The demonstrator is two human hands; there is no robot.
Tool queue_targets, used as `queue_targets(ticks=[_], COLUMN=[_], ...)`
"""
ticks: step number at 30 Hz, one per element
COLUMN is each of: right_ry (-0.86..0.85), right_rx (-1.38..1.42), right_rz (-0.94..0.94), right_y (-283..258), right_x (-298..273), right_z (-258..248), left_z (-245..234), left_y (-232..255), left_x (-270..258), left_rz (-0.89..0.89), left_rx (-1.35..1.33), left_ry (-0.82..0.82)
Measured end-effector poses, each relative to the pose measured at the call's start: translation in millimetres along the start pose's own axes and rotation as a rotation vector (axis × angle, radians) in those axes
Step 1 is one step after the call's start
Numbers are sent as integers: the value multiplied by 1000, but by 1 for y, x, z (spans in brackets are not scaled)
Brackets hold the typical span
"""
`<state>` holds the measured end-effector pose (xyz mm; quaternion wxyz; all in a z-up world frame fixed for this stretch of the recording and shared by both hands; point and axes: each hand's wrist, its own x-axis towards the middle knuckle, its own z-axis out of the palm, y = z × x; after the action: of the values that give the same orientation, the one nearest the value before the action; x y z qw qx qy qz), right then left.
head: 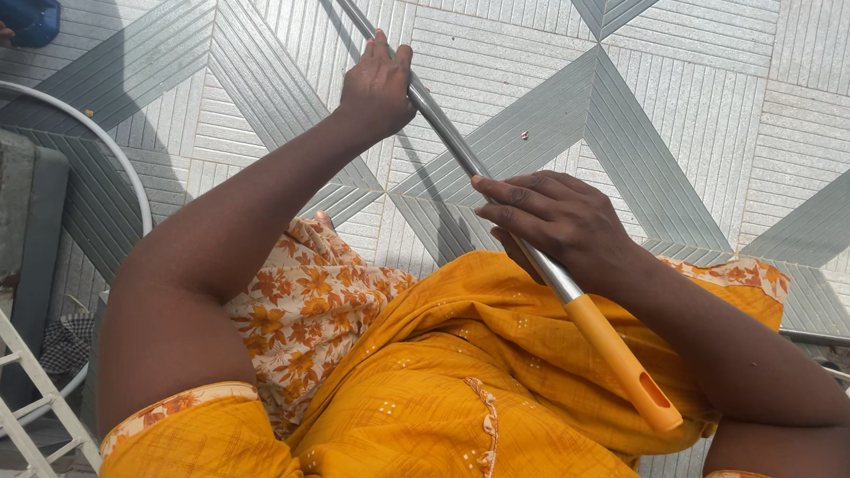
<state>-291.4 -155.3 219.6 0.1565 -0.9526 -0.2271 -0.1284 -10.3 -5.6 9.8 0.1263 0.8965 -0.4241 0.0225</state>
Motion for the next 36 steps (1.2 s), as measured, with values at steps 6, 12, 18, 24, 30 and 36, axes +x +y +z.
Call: queue_targets(ticks=[6, 12, 18, 24, 30, 36], right_ry=[3, 6, -38, -23, -74, -156], right_rx=[-22, 13, -94, -110, -166, -176], right_rz=[52, 59, 35, -34, -125, -142], right_y=[41, 91, 117, 109, 86, 77], right_x=[17, 37, 59, 62, 46, 31], right_z=[28, 77, 115, 90, 75, 70], left_z=[-24, -13, 27, -6, -36, -37], left_y=[42, 28, -5, 11, 38, 53], left_x=[7, 40, 67, 59, 42, 35], left_rz=[216, 188, 122, 78, 171, 268], left_rx=[-72, -45, 117, 90, 147, 252], left_ry=[-9, -139, 13, -105, -211, -330])
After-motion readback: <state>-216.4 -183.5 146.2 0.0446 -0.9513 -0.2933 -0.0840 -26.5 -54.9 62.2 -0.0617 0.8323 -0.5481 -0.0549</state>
